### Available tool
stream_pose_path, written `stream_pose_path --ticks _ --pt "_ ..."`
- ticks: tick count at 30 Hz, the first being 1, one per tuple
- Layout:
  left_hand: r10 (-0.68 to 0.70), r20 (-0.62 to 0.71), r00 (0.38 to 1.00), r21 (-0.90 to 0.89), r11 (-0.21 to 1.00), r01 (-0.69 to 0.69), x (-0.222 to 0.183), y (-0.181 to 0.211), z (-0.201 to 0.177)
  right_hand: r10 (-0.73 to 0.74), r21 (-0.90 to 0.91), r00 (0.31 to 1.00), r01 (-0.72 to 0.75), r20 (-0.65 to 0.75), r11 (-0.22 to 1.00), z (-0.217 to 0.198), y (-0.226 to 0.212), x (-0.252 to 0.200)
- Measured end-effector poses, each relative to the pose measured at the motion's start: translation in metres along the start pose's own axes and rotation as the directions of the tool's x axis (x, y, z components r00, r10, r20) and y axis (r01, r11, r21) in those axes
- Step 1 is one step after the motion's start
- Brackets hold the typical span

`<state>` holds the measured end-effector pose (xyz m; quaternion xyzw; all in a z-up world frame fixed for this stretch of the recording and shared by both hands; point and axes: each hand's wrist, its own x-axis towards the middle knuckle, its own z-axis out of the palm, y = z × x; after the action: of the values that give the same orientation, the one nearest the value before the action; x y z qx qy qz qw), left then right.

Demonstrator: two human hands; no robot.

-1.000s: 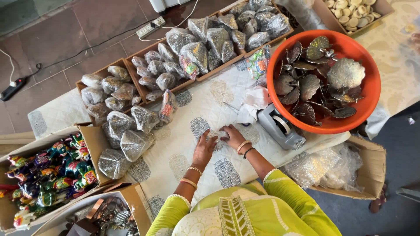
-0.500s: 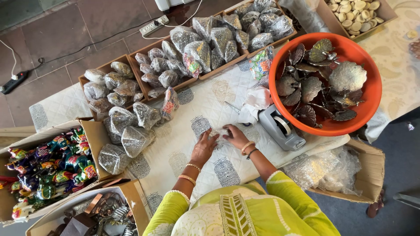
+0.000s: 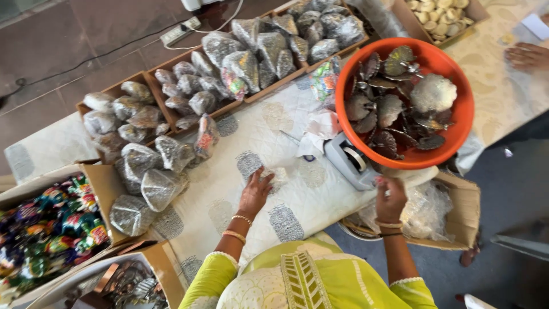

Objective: The person wraps decorative metal figurines in bubble wrap at a work table, folding the plastic around each item and pressing the wrap closed. Wrapped pieces are placed into cardboard trays alongside other already wrapped items, and a tape dispenser sits nearby on the table.

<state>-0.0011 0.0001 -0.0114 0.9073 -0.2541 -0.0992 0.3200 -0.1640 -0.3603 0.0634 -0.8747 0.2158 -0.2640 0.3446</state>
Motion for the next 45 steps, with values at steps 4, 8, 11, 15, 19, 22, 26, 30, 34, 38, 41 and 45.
stream_pose_path --ticks 4,8,11,15,19,22,26,30,34,38,41,45 --pt "-0.013 0.011 1.000 -0.017 1.000 0.013 0.003 0.008 -0.008 0.075 -0.143 0.994 -0.086 -0.076 0.986 -0.029 0.001 0.024" --pt "-0.074 0.042 0.996 0.001 0.997 0.074 0.003 0.007 -0.005 0.096 -0.199 0.986 -0.067 0.136 0.978 -0.025 0.019 0.025" --pt "-0.048 0.003 0.999 0.001 0.999 0.048 0.002 0.002 -0.002 0.099 -0.261 0.979 -0.049 0.181 0.964 -0.017 0.013 0.027" --pt "-0.058 0.017 0.998 0.002 0.998 0.058 0.004 0.004 -0.004 0.059 -0.323 0.976 0.013 0.210 0.946 -0.008 0.010 0.028" --pt "-0.048 0.012 0.999 0.006 0.999 0.048 0.005 0.001 -0.003 0.140 -0.369 0.954 -0.034 0.264 0.929 -0.004 0.020 0.032" --pt "-0.045 0.006 0.999 -0.019 0.999 0.046 0.001 -0.001 -0.001 0.154 -0.337 0.950 -0.056 0.270 0.940 -0.004 0.031 0.026" --pt "-0.031 0.018 0.999 0.003 1.000 0.031 0.004 -0.002 -0.002 0.106 -0.279 0.965 -0.036 0.239 0.960 -0.005 0.029 0.022" --pt "-0.050 0.047 0.998 0.013 0.999 0.050 0.003 0.000 -0.003 0.132 -0.108 0.968 -0.111 0.213 0.988 -0.009 0.016 0.021" --pt "-0.031 0.034 0.999 0.011 0.999 0.031 0.005 0.000 -0.005 0.097 -0.182 0.962 -0.050 0.257 0.982 -0.012 0.018 0.022" --pt "-0.048 0.051 0.998 0.008 0.999 0.048 0.004 -0.001 -0.004 0.197 -0.109 0.954 -0.177 0.226 0.978 -0.017 0.015 0.013" --pt "-0.049 0.041 0.998 -0.012 0.999 0.050 0.004 0.000 -0.005 0.292 -0.069 0.929 -0.284 0.226 0.956 -0.015 0.025 0.007" --pt "-0.044 0.017 0.999 -0.032 0.998 0.045 0.004 -0.004 -0.006 0.353 -0.074 0.907 -0.345 0.229 0.936 -0.014 0.046 -0.001"
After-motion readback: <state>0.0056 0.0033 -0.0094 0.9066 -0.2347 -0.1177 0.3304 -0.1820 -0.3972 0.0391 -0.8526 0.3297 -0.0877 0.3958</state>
